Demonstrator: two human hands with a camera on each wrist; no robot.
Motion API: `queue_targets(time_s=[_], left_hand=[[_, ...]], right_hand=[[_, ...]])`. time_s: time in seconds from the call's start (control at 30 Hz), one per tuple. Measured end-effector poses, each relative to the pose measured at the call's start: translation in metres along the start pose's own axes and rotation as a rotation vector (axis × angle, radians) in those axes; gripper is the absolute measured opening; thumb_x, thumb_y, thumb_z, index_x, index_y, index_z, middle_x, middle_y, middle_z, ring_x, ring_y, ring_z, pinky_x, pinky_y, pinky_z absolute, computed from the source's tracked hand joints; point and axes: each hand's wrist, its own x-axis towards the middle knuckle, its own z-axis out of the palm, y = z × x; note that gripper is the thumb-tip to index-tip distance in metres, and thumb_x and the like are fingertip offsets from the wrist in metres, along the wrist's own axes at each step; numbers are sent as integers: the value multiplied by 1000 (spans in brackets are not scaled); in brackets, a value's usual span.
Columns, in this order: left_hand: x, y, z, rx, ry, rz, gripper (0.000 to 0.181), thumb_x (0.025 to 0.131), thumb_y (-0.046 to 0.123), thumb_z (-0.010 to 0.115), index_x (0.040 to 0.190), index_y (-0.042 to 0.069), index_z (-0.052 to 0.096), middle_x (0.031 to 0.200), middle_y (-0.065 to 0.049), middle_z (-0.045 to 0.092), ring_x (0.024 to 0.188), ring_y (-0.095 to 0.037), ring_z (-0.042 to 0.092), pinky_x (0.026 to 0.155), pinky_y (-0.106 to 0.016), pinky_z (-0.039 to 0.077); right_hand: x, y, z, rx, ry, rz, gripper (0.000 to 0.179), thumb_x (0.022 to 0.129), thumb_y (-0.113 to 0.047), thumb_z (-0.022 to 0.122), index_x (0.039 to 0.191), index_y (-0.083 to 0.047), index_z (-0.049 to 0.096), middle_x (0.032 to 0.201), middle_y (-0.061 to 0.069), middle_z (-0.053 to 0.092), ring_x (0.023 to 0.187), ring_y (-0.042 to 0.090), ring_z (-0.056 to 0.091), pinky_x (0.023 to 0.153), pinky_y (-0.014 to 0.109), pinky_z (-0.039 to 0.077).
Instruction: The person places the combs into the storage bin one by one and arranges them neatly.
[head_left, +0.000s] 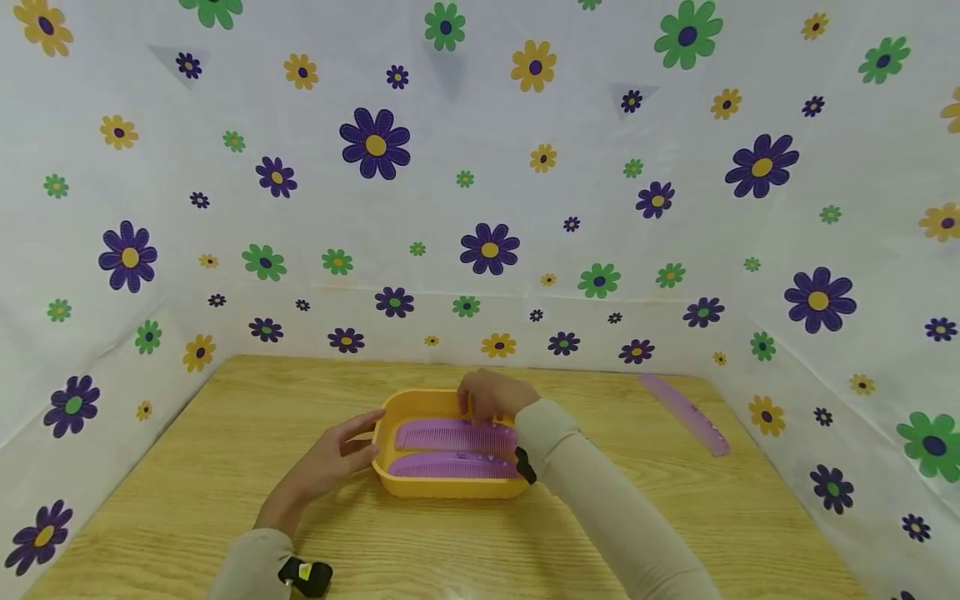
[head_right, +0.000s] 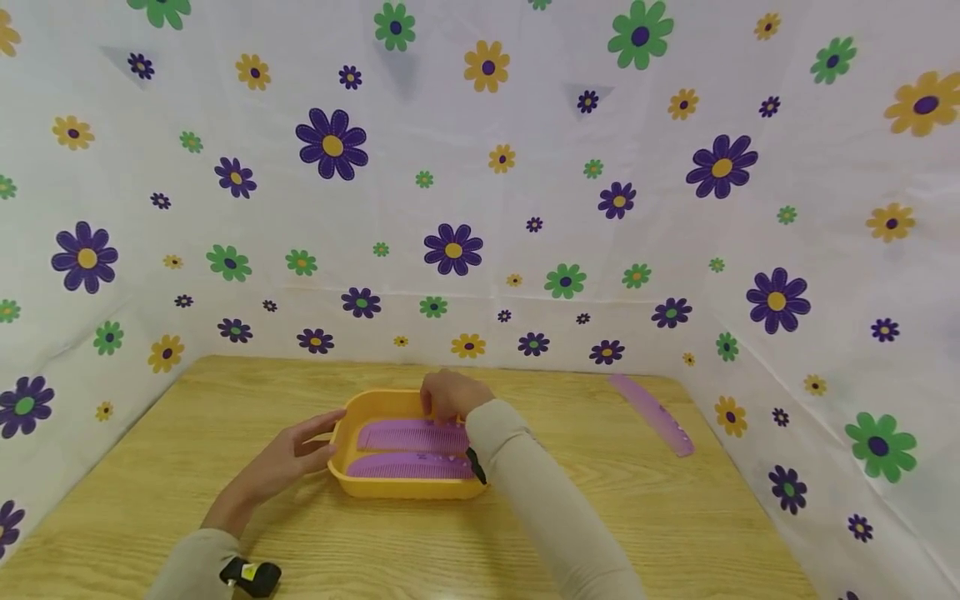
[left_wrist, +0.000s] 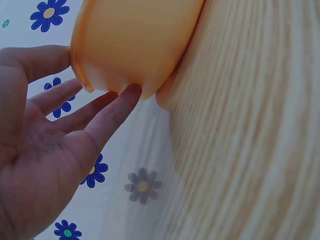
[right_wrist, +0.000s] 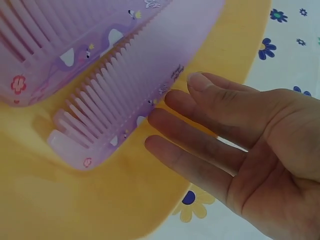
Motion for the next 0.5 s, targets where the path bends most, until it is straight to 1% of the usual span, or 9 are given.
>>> queue_targets(time_s=[0.13,0.33,0.5], left_hand=[[0,1,0,5,3,-19,62,105,17,59,159,1,33,163,-32,33,139,-52,49,105,-35,58],[0,4,1,11,12,-35,61,106,16,58,160,3,34,163,-31,32,140,-52,49,105,-36,58],[0,5,2,12,15,-40,61,105,17,59,160,3,34,163,-31,33,139,-51,49,105,-36,58]], right_hand=[[-2,1,-4,15,-15,-19,18,94,-4,73,110,-12,73,101,3,66,88,25,65,82,38,62],[-7,9,-10,-6,3,-53,16,94,-6,73,109,-12,73,96,4,69,84,23,66,77,34,63],[-15,18,-14,69,9,-44,20,93,-9,75,112,-12,72,99,5,70,89,24,67,83,39,64]])
